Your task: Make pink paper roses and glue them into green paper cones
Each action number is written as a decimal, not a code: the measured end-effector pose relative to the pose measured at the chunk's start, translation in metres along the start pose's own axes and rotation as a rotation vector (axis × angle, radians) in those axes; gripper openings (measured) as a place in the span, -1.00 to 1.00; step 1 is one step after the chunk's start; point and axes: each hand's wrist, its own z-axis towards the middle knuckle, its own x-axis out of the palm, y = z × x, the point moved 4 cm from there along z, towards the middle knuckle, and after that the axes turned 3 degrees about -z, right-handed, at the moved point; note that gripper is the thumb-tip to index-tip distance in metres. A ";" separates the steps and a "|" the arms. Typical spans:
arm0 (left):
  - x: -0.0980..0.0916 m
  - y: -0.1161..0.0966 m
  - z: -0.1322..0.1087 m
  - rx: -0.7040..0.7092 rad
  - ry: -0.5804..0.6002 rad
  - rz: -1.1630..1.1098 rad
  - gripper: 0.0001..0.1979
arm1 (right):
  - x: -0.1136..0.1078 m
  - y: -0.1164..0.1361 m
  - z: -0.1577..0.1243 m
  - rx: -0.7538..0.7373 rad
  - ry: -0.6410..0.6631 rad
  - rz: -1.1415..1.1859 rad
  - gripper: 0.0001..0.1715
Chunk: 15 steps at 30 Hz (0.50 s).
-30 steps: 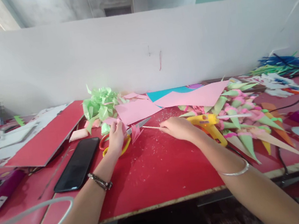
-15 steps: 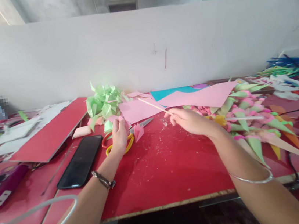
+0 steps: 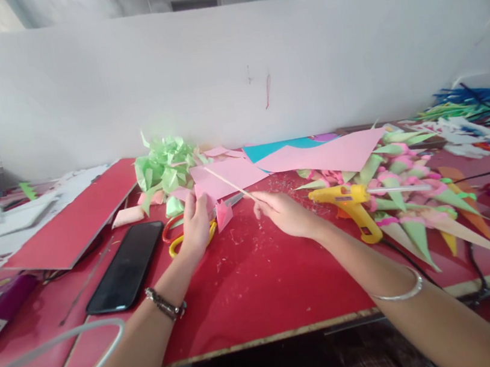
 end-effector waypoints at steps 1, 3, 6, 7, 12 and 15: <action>0.001 0.000 -0.001 -0.035 0.004 -0.027 -0.89 | -0.001 0.000 0.000 -0.006 -0.010 0.006 -0.71; 0.002 0.001 -0.001 -0.084 0.024 -0.091 -0.90 | -0.003 -0.001 -0.001 -0.015 -0.043 0.012 -0.70; 0.005 0.001 0.000 -0.068 0.133 -0.134 -0.86 | -0.007 -0.004 -0.002 -0.047 -0.092 0.017 -0.62; 0.007 0.000 0.000 -0.058 0.184 -0.130 -0.85 | -0.008 -0.004 -0.002 -0.072 -0.101 0.022 -0.63; 0.009 -0.001 -0.002 -0.082 0.269 -0.050 -0.78 | -0.008 -0.013 0.000 -0.128 -0.149 0.013 -0.73; 0.005 -0.001 -0.001 -0.116 0.156 0.021 -0.72 | -0.008 -0.018 0.002 -0.105 -0.176 -0.052 -0.75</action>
